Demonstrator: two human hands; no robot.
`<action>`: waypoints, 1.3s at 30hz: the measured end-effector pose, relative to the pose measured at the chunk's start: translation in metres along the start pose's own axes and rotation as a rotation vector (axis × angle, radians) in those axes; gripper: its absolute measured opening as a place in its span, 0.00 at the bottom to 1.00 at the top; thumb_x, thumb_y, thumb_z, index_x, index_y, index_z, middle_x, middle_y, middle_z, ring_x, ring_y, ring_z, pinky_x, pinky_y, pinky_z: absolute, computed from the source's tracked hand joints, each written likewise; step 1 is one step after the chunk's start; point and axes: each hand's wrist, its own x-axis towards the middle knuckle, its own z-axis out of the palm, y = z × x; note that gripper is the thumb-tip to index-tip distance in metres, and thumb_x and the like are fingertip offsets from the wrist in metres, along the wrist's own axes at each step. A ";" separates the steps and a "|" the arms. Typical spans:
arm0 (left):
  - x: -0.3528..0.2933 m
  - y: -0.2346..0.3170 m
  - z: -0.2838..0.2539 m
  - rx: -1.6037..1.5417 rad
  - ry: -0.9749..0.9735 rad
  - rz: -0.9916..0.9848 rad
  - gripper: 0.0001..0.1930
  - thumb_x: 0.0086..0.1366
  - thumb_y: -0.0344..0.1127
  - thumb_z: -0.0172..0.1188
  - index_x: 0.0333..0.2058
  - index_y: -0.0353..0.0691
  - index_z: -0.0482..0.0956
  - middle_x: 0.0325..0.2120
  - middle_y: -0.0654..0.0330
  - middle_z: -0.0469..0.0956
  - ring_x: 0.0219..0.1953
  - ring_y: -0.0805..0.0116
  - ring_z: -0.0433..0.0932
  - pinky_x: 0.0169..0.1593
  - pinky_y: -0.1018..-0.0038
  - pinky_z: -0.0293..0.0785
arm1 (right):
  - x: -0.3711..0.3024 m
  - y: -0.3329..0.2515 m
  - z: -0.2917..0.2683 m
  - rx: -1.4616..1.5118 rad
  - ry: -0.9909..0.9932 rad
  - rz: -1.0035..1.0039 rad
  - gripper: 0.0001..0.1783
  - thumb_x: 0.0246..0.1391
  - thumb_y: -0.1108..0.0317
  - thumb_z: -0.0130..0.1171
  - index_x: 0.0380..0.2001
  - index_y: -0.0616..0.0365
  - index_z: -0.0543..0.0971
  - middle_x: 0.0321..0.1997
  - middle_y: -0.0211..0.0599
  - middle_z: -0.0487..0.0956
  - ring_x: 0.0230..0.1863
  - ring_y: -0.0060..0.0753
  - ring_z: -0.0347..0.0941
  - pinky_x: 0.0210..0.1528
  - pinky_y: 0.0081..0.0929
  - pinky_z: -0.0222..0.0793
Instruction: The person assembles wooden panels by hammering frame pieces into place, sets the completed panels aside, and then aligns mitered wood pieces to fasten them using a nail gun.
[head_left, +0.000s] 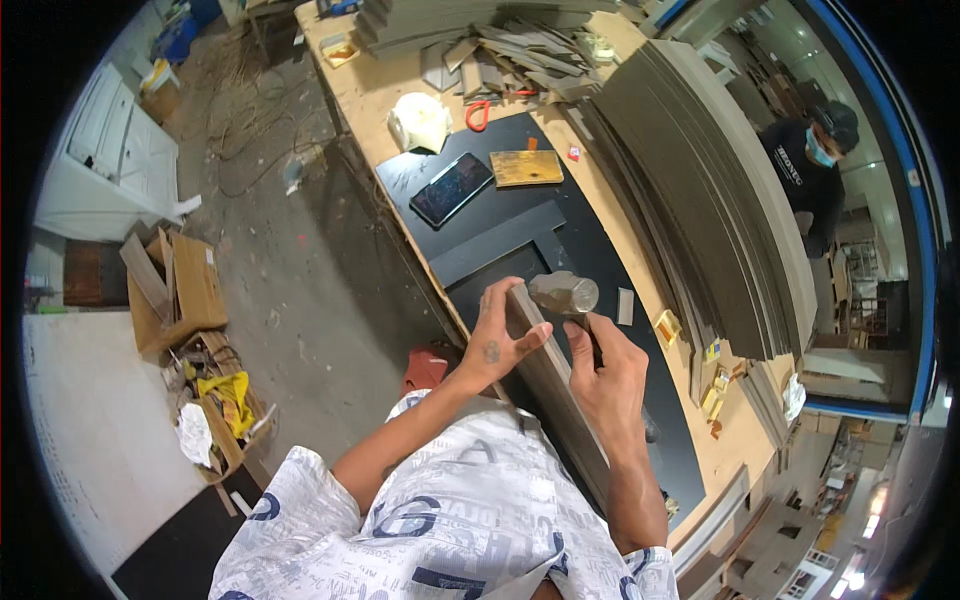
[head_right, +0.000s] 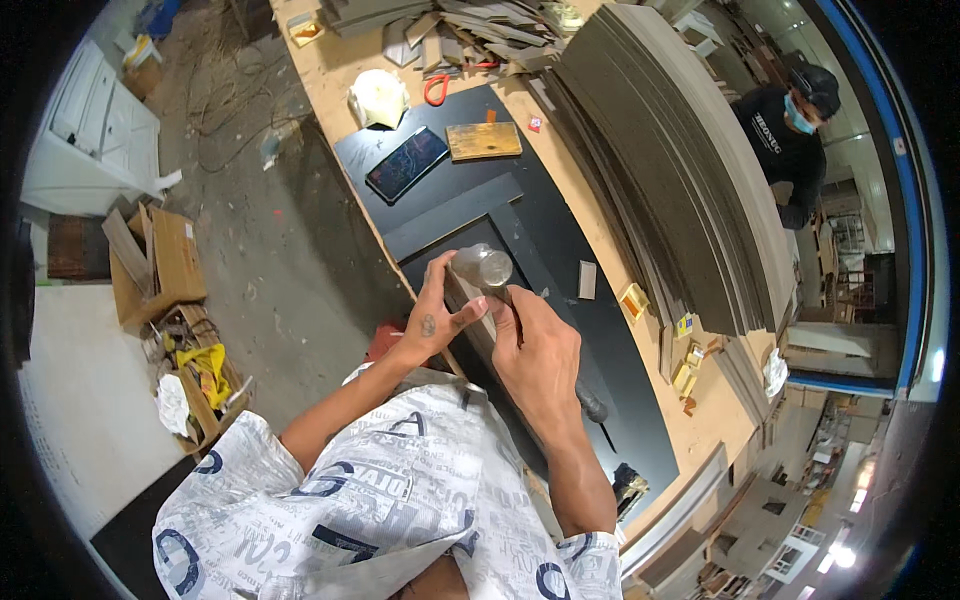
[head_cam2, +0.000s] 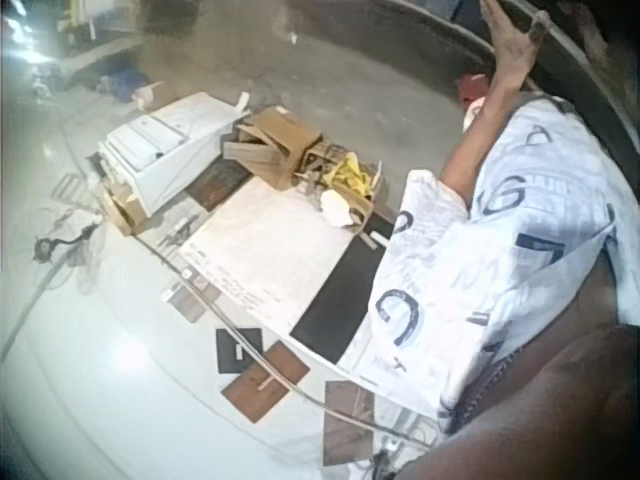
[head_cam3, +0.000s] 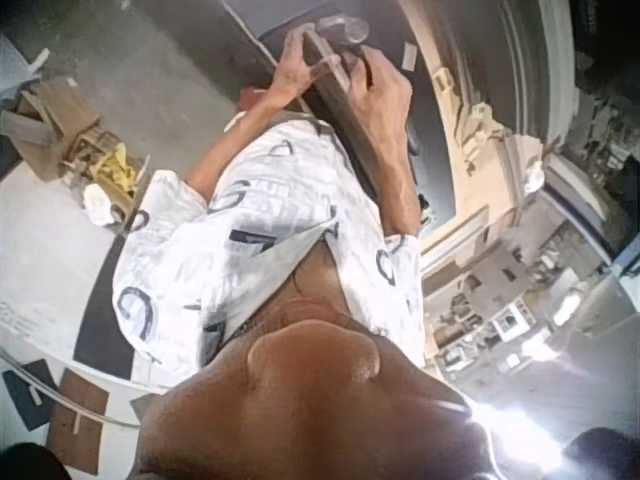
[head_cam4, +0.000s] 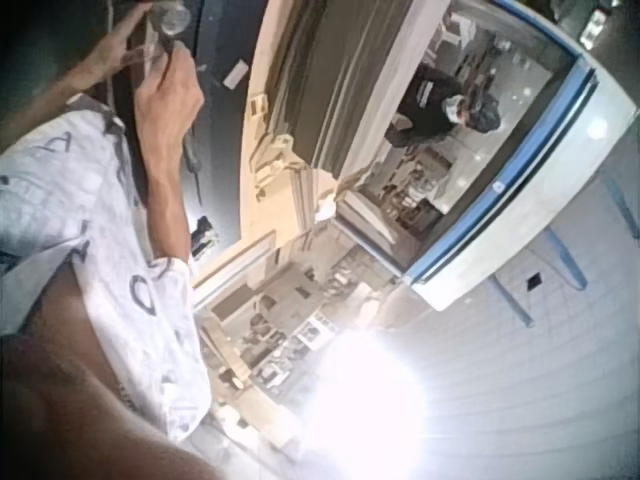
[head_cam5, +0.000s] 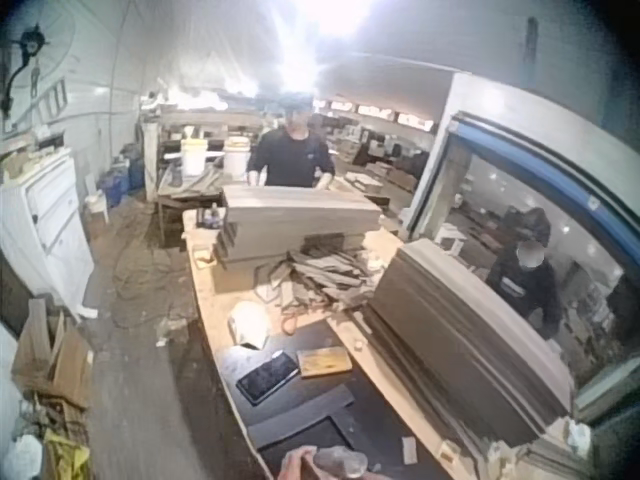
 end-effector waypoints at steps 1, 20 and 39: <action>0.000 -0.002 -0.001 -0.008 0.011 -0.010 0.42 0.53 0.52 0.72 0.59 0.37 0.60 0.51 0.45 0.66 0.56 0.46 0.65 0.60 0.58 0.62 | 0.003 -0.003 0.004 0.032 0.018 0.015 0.10 0.59 0.66 0.58 0.39 0.60 0.80 0.31 0.49 0.80 0.33 0.54 0.77 0.35 0.42 0.72; 0.002 -0.001 0.001 0.007 -0.014 0.070 0.38 0.51 0.37 0.75 0.57 0.39 0.63 0.51 0.47 0.67 0.55 0.47 0.66 0.58 0.58 0.63 | -0.001 0.012 0.017 -0.009 -0.019 -0.035 0.11 0.61 0.62 0.58 0.33 0.60 0.78 0.26 0.49 0.78 0.26 0.54 0.75 0.26 0.42 0.69; 0.025 0.005 -0.034 -0.166 -0.373 -0.011 0.24 0.68 0.36 0.59 0.61 0.38 0.69 0.55 0.57 0.74 0.58 0.67 0.69 0.62 0.73 0.62 | -0.048 0.062 -0.008 -0.066 -0.108 0.104 0.15 0.44 0.64 0.69 0.35 0.61 0.81 0.36 0.42 0.81 0.36 0.50 0.79 0.39 0.37 0.74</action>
